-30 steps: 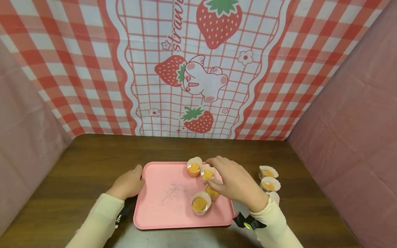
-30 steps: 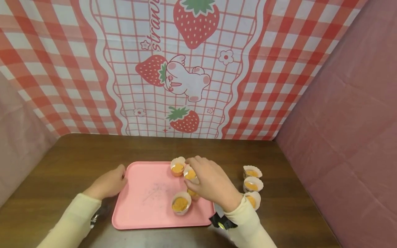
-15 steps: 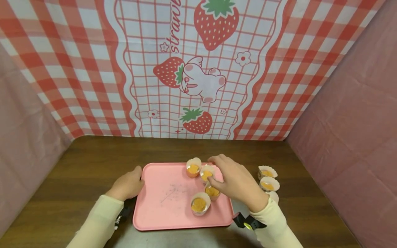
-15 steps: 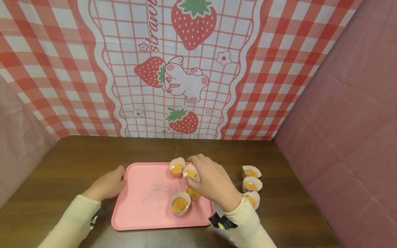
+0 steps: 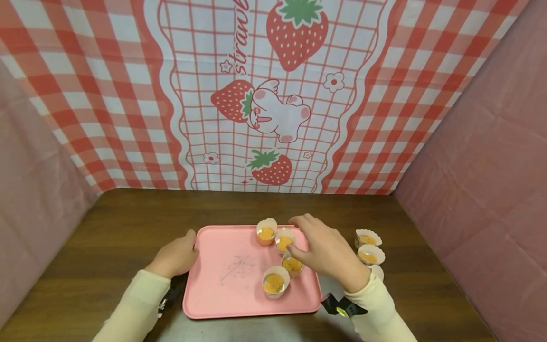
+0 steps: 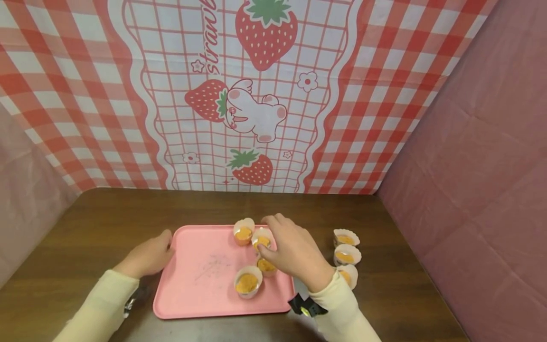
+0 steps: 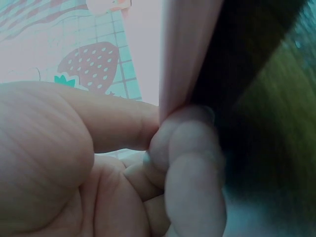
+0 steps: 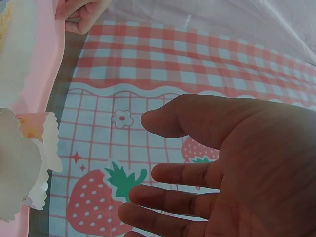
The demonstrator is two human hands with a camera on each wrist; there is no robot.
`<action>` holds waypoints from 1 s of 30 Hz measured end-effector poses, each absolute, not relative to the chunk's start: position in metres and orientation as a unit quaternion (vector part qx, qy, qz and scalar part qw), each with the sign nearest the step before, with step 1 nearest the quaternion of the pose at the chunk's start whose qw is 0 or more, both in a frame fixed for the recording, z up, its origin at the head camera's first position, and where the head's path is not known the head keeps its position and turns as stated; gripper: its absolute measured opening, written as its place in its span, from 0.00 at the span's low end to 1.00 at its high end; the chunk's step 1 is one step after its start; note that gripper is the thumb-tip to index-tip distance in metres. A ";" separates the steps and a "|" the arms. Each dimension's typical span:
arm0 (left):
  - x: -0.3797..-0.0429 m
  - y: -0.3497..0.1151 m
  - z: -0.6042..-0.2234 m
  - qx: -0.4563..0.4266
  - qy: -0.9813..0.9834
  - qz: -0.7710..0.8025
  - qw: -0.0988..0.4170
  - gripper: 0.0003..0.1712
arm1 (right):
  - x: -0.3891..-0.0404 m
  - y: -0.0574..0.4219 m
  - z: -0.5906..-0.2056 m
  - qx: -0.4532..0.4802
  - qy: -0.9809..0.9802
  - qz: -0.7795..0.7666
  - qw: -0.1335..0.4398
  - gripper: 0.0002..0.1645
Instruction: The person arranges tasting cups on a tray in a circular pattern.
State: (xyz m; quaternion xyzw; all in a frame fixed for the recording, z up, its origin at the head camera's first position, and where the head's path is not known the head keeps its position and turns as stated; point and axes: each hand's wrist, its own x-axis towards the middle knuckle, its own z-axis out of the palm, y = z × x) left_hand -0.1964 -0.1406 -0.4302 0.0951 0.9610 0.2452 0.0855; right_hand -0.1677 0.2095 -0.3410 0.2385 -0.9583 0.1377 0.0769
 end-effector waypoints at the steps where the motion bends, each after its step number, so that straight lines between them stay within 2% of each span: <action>1: -0.196 -0.141 -0.430 0.095 0.961 0.246 0.085 0.18 | -0.167 0.209 -0.341 0.239 -0.958 0.136 0.078 0.31; 30: -0.195 -0.140 -0.430 0.098 0.961 0.246 0.079 0.16 | -0.165 0.205 -0.345 0.238 -0.960 0.132 0.068 0.28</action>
